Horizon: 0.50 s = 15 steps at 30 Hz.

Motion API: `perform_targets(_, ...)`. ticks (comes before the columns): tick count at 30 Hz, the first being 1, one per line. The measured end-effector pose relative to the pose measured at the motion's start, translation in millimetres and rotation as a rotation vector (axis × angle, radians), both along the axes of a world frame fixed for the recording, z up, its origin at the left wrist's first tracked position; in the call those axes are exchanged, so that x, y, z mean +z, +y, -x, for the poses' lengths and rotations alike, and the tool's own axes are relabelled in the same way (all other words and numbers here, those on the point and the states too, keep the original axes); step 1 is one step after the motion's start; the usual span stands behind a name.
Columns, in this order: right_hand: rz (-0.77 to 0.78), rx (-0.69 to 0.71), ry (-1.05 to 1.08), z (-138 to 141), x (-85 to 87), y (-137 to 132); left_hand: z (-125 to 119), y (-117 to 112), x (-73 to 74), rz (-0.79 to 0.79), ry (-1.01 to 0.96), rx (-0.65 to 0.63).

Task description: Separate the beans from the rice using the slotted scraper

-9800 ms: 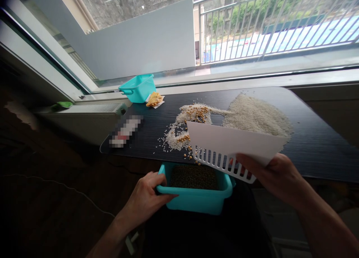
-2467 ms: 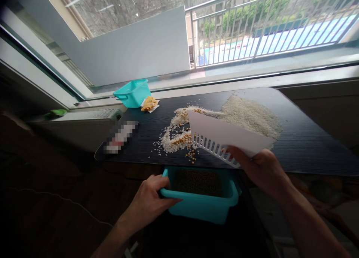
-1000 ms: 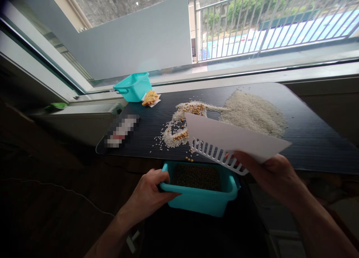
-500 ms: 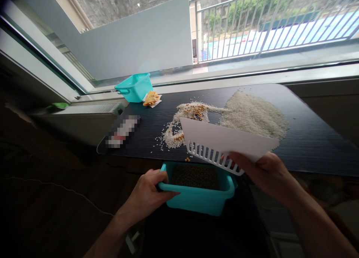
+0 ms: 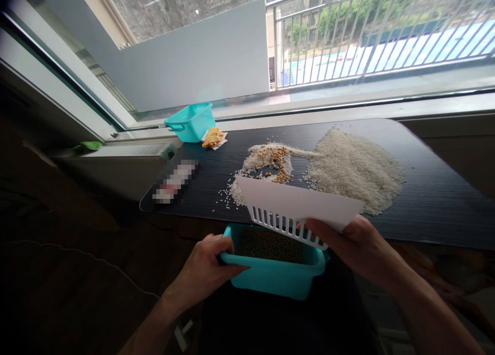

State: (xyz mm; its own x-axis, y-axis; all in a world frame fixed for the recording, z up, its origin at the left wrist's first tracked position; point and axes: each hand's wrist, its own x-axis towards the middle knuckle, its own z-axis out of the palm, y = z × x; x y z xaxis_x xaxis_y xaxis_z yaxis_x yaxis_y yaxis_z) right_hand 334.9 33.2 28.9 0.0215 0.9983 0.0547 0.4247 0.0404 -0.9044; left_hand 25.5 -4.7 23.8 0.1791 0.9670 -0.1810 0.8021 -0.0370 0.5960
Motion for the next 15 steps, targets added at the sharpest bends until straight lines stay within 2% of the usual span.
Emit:
perform_targets(4,-0.062,0.021,0.076,37.8,1.1,4.3,1.2,0.7,-2.5,-0.013,0.034,0.019)
perform_targets(7,-0.128,0.139,0.124,80.4,-4.6,15.1,5.9,1.0,-5.7,-0.012,0.056,0.026)
perform_targets(10,-0.164,0.229,0.082,118.0,-13.7,28.6,14.3,-1.3,-9.1,-0.013,0.047,0.022)
perform_targets(12,-0.180,0.234,0.051,131.9,-19.1,35.5,20.0,-3.5,-10.8,-0.019,0.055,0.044)
perform_targets(15,-0.195,0.191,0.010,132.2,-23.7,40.7,24.9,-5.3,-12.3,-0.025,0.075,0.086)
